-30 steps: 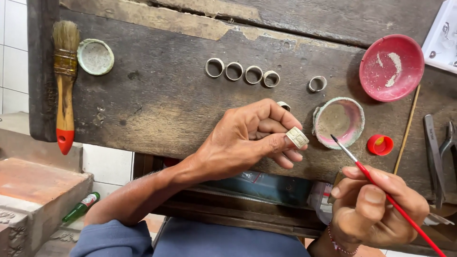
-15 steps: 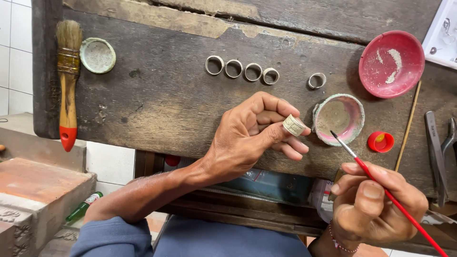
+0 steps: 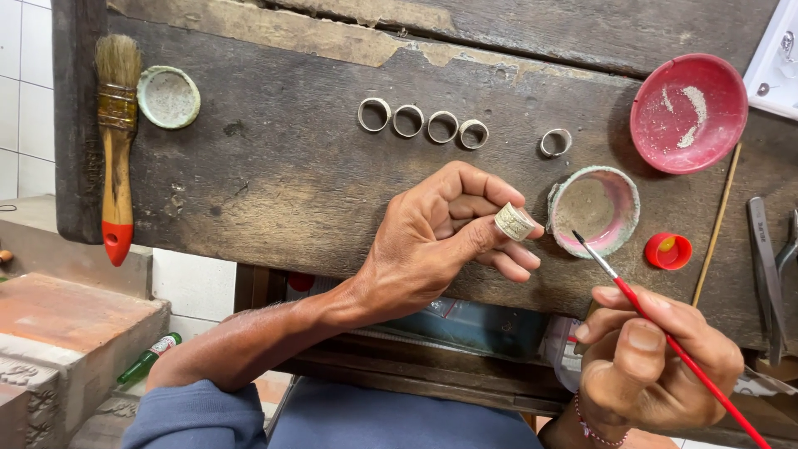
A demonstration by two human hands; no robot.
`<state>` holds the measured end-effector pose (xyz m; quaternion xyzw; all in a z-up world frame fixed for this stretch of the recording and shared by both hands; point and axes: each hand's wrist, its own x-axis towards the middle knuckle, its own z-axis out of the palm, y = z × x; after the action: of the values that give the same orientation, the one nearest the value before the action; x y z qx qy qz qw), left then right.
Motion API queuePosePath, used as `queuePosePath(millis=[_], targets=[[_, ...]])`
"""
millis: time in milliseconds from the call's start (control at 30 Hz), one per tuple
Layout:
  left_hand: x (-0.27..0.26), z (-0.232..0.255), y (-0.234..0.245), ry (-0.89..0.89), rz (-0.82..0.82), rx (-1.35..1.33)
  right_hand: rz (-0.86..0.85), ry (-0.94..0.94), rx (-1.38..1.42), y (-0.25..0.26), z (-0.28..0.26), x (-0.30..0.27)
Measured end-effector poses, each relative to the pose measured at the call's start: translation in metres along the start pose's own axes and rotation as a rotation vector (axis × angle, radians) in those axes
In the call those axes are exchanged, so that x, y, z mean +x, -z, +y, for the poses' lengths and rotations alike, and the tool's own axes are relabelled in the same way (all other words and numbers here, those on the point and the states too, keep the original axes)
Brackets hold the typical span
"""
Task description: A person uses a fine paintbrush to apply a liquid coating to a small silver jewelry ring at a workshop bench.
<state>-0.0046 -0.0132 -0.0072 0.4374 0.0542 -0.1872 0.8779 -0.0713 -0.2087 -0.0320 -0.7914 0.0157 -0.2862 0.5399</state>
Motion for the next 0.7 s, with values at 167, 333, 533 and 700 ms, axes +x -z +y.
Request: queuePosePath(millis=[167,333,533,700], targets=[[0.0,0.001,0.0,0.004,0.004,0.003,-0.012,-0.051,-0.023,-0.001,-0.009,-0.002],[0.001,-0.001,0.0,0.008,0.004,-0.02,-0.013,-0.042,-0.02,0.003,0.0,-0.003],[0.001,0.001,0.0,0.018,0.0,-0.004,-0.048,-0.093,-0.03,0.005,-0.003,-0.002],[0.0,0.007,-0.002,0.07,-0.007,-0.001,-0.06,-0.061,-0.081,0.006,0.0,0.0]])
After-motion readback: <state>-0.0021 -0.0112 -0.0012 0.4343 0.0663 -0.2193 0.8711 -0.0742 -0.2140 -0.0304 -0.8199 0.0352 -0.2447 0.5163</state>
